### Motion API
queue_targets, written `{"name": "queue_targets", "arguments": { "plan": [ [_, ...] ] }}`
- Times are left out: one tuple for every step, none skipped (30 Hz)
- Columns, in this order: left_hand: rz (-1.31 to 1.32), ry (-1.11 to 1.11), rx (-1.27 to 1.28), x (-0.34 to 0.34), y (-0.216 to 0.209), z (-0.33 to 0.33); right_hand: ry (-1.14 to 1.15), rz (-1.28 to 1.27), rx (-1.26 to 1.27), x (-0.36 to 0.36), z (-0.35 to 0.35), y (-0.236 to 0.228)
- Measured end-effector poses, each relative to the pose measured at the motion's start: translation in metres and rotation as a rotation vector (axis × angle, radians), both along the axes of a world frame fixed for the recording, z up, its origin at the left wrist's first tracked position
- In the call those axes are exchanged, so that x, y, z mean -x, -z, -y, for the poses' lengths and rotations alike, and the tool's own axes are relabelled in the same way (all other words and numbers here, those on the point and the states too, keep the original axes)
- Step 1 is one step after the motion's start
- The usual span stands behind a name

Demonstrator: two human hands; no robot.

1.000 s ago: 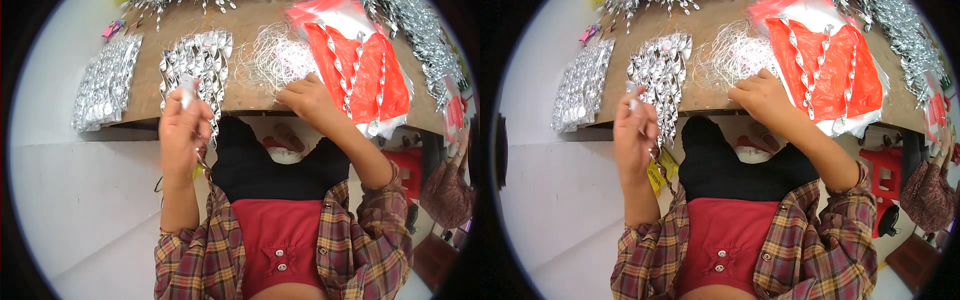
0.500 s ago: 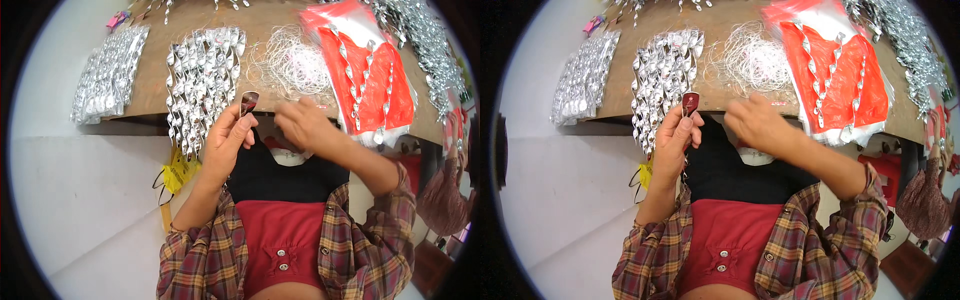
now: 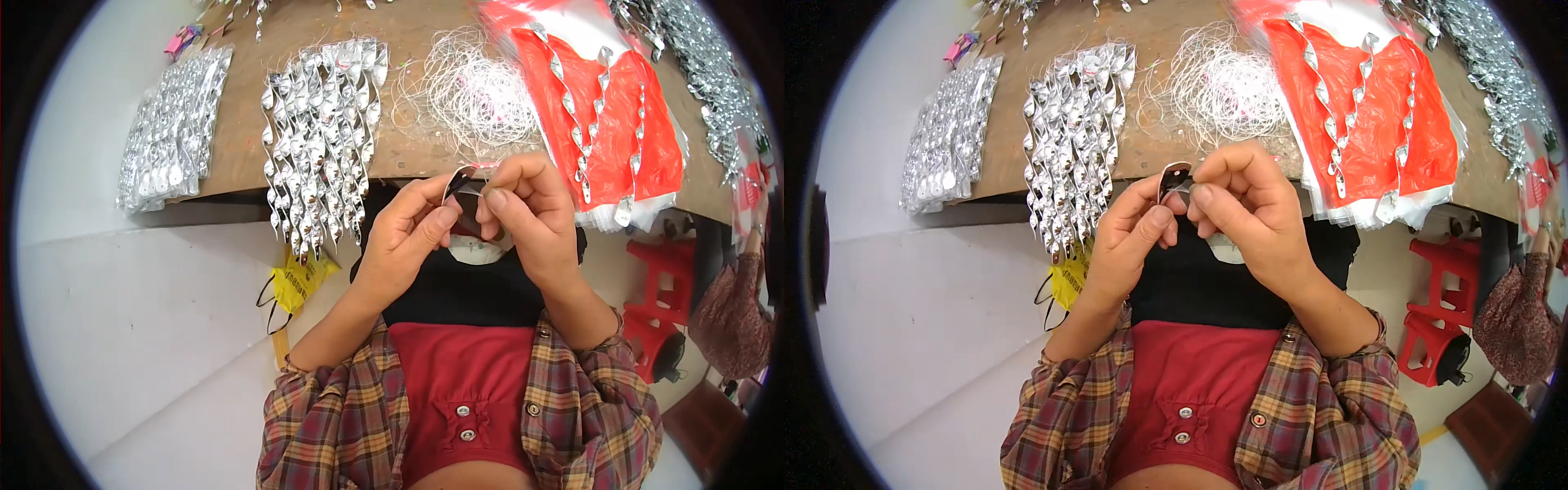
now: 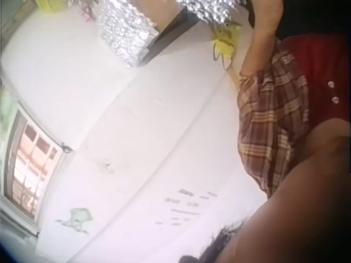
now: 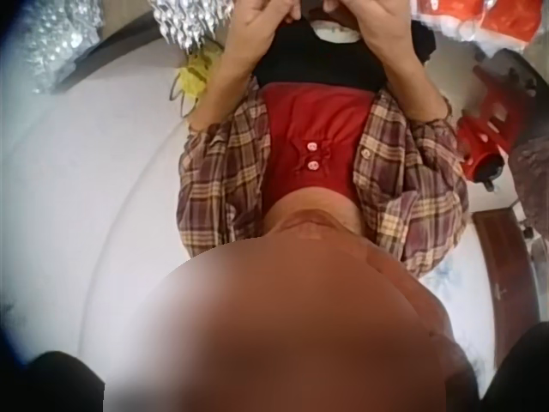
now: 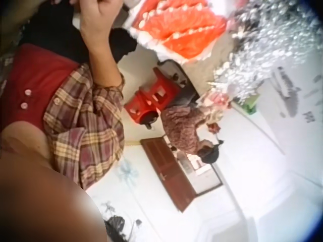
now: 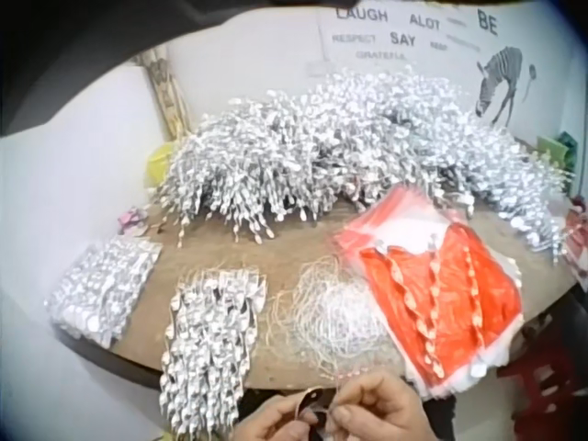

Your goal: Sewing or assembling small decorative items using a needle and thread.

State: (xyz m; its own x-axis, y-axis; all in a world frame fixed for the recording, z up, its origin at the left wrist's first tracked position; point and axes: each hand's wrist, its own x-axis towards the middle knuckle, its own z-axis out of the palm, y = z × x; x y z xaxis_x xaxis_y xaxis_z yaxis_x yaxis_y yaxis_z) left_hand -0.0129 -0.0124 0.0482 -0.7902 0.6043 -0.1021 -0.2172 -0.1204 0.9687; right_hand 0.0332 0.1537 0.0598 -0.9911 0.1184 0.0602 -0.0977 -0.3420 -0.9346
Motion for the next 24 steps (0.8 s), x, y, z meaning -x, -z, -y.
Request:
{"name": "queue_targets", "arguments": {
  "plan": [
    [0.0,-0.002,0.002,-0.001,0.0,0.0,-0.002,0.0,0.002,0.0,0.0,0.001],
    [0.008,-0.007,-0.006,-0.002,0.001,0.0,0.001,0.018,-0.002,0.001,-0.001,0.002],
    [0.016,-0.012,-0.015,-0.002,0.001,0.0,0.004,0.037,-0.007,0.001,-0.002,0.003],
    [0.014,-0.015,-0.016,-0.002,0.001,0.0,0.001,0.036,-0.008,0.002,-0.002,0.004],
    [0.011,-0.009,-0.01,-0.002,0.001,0.0,0.011,0.046,0.008,0.002,-0.003,0.006],
    [0.007,-0.001,-0.002,-0.001,0.0,0.0,0.022,0.057,0.024,0.002,-0.003,0.007],
    [0.006,-0.003,-0.002,-0.001,0.0,0.001,0.02,0.055,0.024,0.003,-0.003,0.009],
    [0.002,-0.004,0.007,-0.001,0.001,0.001,0.013,0.033,0.018,0.003,-0.004,0.011],
    [-0.001,-0.003,0.016,-0.001,0.001,0.001,0.008,0.011,0.013,0.004,-0.004,0.013],
    [-0.002,-0.002,0.015,-0.001,0.0,0.002,0.009,0.01,0.012,0.005,-0.004,0.013],
    [0.011,-0.008,0.016,-0.001,-0.001,0.002,0.018,0.011,0.022,0.005,-0.004,0.014],
    [0.025,-0.016,0.016,0.0,-0.002,0.002,0.026,0.012,0.031,0.006,-0.004,0.014],
    [0.025,-0.015,0.015,0.0,-0.002,0.002,0.026,0.011,0.03,0.007,-0.004,0.014],
    [0.023,-0.016,0.01,0.0,-0.001,0.003,0.028,0.005,0.025,0.007,-0.004,0.014],
    [0.021,-0.018,0.006,0.0,-0.001,0.003,0.027,-0.001,0.02,0.007,-0.004,0.014],
    [0.021,-0.02,0.005,0.0,-0.001,0.003,0.025,-0.001,0.019,0.008,-0.004,0.014],
    [0.022,-0.016,-0.002,0.001,-0.001,0.004,0.028,-0.002,0.018,0.009,-0.004,0.014],
    [0.022,-0.012,-0.01,0.001,-0.001,0.003,0.031,-0.002,0.016,0.009,-0.004,0.014],
    [0.022,-0.014,-0.012,0.001,-0.002,0.003,0.029,-0.002,0.014,0.009,-0.004,0.014],
    [0.024,-0.02,-0.006,0.001,-0.002,0.002,0.036,0.002,0.002,0.009,-0.003,0.014],
    [0.025,-0.027,0.0,0.001,-0.002,0.003,0.042,0.006,-0.01,0.009,-0.002,0.013],
    [0.025,-0.029,0.0,0.001,-0.002,0.003,0.039,0.005,-0.009,0.008,0.0,0.013],
    [0.001,-0.028,0.003,0.001,0.0,0.003,0.022,0.009,0.001,0.007,0.001,0.012],
    [-0.023,-0.024,0.005,0.001,0.002,0.003,0.008,0.014,0.011,0.007,0.002,0.011]
  ]
}}
